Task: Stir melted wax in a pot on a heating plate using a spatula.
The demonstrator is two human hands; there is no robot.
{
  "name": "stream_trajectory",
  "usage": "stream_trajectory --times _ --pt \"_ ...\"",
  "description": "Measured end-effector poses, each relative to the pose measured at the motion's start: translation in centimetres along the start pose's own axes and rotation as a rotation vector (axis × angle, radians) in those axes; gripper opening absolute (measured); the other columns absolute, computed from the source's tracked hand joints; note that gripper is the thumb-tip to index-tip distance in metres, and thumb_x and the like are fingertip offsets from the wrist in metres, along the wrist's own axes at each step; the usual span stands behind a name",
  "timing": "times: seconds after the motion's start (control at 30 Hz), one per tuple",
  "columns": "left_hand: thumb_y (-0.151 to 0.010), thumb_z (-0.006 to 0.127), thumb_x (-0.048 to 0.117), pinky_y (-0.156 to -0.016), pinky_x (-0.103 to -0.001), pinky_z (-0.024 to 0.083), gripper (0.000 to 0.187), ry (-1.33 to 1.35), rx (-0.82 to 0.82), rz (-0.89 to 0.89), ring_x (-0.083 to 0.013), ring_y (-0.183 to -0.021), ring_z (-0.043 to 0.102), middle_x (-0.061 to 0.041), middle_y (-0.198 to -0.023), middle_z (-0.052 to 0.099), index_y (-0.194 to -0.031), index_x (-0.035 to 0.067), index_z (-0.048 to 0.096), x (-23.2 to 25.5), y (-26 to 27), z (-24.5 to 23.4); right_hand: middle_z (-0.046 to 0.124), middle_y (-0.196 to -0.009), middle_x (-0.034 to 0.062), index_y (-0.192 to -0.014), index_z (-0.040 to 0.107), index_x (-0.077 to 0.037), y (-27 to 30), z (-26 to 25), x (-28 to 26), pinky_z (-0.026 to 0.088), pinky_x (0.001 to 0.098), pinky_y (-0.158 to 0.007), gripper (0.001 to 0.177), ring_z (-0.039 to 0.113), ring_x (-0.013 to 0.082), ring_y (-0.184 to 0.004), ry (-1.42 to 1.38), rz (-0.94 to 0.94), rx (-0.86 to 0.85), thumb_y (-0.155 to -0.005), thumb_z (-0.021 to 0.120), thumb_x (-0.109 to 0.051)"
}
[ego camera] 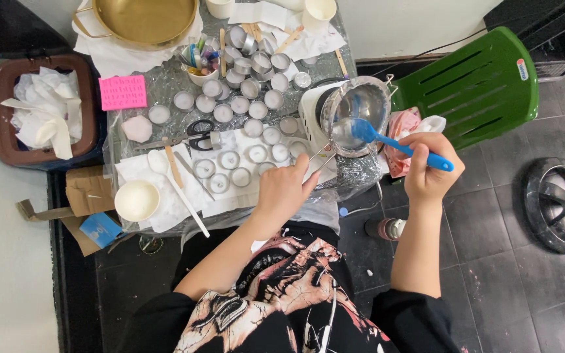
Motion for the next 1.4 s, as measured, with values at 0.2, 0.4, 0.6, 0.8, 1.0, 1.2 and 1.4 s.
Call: stream_trajectory --times 0.2,0.4,0.6,0.8,1.0,1.2,1.4 --pt "-0.096 0.068 0.038 -0.046 -0.046 0.048 0.035 0.011 0.013 0.000 -0.0348 -0.050 0.064 -0.010 -0.053 0.061 -0.092 0.007 0.053 -0.2 0.0 0.0 0.071 -0.097 0.0105 -0.102 0.063 0.004 -0.7 -0.6 0.0 0.054 0.0230 -0.068 0.028 0.070 0.0149 -0.072 -0.020 0.099 0.060 -0.118 0.054 -0.018" --pt "-0.095 0.068 0.038 -0.045 -0.046 0.047 0.034 0.013 0.005 -0.004 -0.0340 -0.050 0.064 -0.009 -0.055 0.063 -0.093 0.007 0.054 -0.4 0.0 0.0 0.070 -0.093 0.0104 -0.105 0.066 0.005 -0.8 0.3 0.1 0.054 0.0230 -0.070 0.025 0.071 0.0156 -0.075 0.020 0.102 0.022 -0.115 0.061 -0.017" --pt "-0.095 0.068 0.039 -0.045 -0.045 0.047 0.035 0.009 0.020 -0.004 -0.0332 -0.049 0.064 -0.008 -0.055 0.062 -0.094 0.007 0.054 -0.5 0.0 0.0 0.071 -0.107 0.0108 -0.108 0.057 0.003 -4.4 0.0 0.1 0.061 0.0277 -0.082 0.019 0.073 0.0146 -0.090 -0.162 0.158 -0.075 -0.108 0.068 -0.013" --pt "-0.095 0.068 0.040 -0.044 -0.045 0.046 0.036 -0.017 0.032 -0.004 -0.0339 -0.048 0.063 -0.010 -0.052 0.060 -0.092 0.007 0.054 -0.6 0.0 -0.2 0.074 -0.110 0.0123 -0.105 0.065 0.001 -5.0 0.1 -2.3 0.059 0.0293 -0.086 0.007 0.075 0.0243 -0.098 0.173 -0.076 -0.309 -0.106 0.072 0.001" --pt "-0.096 0.067 0.039 -0.043 -0.046 0.045 0.035 -0.004 0.030 -0.023 -0.0348 -0.046 0.062 -0.010 -0.051 0.060 -0.091 0.007 0.054 -0.1 0.1 -0.8 0.072 -0.101 0.0045 -0.099 0.067 -0.007 -5.4 2.6 -4.8 0.054 0.0336 -0.072 0.014 0.070 0.0241 -0.085 0.436 -0.206 -0.485 -0.095 0.079 -0.005" --pt "-0.095 0.068 0.040 -0.044 -0.047 0.045 0.035 -0.006 0.056 -0.042 -0.0345 -0.049 0.063 -0.010 -0.053 0.061 -0.089 0.008 0.055 -0.3 0.1 -0.9 0.066 -0.088 0.0022 -0.084 0.061 -0.009 -5.9 6.8 -7.2 0.050 0.0360 -0.059 0.025 0.066 0.0233 -0.073 0.581 -0.406 -0.665 -0.088 0.085 -0.012" --pt "-0.095 0.068 0.041 -0.043 -0.047 0.045 0.036 -0.002 0.033 -0.039 -0.0344 -0.049 0.064 -0.010 -0.053 0.061 -0.090 0.007 0.056 -0.6 0.0 -0.6 0.070 -0.105 0.0056 -0.099 0.066 -0.004 -8.0 6.4 -7.5 0.056 0.0343 -0.074 0.016 0.070 0.0262 -0.090 0.374 -0.184 -0.678 -0.093 0.080 -0.009"
Point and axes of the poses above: each hand's wrist, its own y-axis away from the middle knuckle, its own z-axis out of the palm, x = y × z, the point moved 9 cm from there along -y, towards the middle knuckle
